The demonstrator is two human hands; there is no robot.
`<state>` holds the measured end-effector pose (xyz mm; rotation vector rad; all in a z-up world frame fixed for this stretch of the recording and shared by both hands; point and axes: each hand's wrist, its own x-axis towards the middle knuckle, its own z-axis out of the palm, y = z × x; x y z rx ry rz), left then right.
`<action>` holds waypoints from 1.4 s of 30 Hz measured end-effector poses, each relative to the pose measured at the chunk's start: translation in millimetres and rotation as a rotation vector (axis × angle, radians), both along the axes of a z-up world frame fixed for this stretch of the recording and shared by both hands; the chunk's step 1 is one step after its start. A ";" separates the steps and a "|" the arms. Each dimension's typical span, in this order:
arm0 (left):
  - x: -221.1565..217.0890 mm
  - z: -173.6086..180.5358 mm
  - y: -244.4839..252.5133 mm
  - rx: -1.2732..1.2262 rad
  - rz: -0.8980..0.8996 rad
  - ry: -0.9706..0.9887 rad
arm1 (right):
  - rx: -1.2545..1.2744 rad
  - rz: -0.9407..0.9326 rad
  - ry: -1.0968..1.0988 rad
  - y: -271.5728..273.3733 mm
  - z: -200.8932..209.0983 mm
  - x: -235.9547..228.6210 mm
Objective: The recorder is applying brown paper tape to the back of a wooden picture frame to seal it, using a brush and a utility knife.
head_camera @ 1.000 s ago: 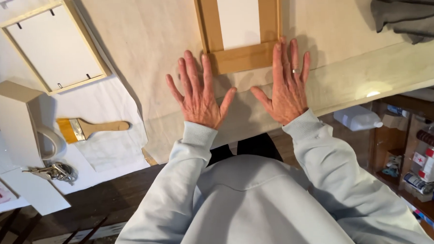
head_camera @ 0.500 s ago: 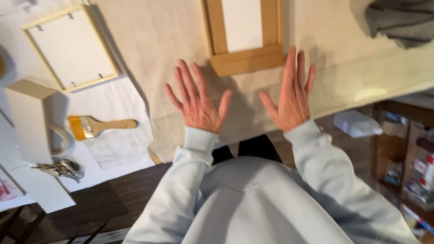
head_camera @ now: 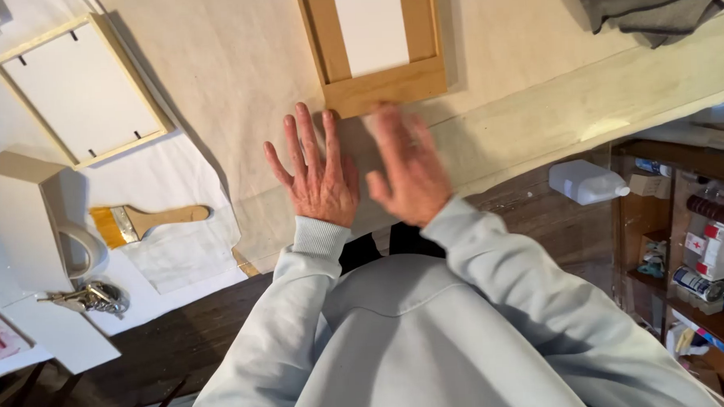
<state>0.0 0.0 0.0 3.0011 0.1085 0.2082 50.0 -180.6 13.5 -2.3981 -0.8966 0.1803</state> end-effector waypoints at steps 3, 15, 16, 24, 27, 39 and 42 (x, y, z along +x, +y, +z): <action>3.4 6.1 0.3 -0.036 0.006 0.028 | -0.065 -0.097 -0.049 -45.8 4.3 12.3; 25.6 17.4 -3.2 -0.122 0.045 0.021 | -0.125 -0.182 -0.043 -47.4 -8.6 34.9; 30.8 14.6 -2.8 -0.116 0.044 0.014 | -0.137 -0.180 -0.045 -46.3 -12.4 37.7; 32.2 -4.5 -6.5 -0.066 0.053 0.030 | -0.269 -0.185 -0.084 -48.1 -16.4 35.5; 34.6 -9.3 -5.2 -0.031 0.078 0.025 | -0.260 -0.200 -0.034 -43.9 -14.5 38.1; -186.6 6.3 -27.8 -1.718 0.529 0.572 | 1.000 -1.391 0.566 -187.0 -14.1 -93.6; -195.2 -13.8 -26.5 -2.491 1.032 0.160 | 1.418 -1.299 1.299 -192.5 -59.2 -108.5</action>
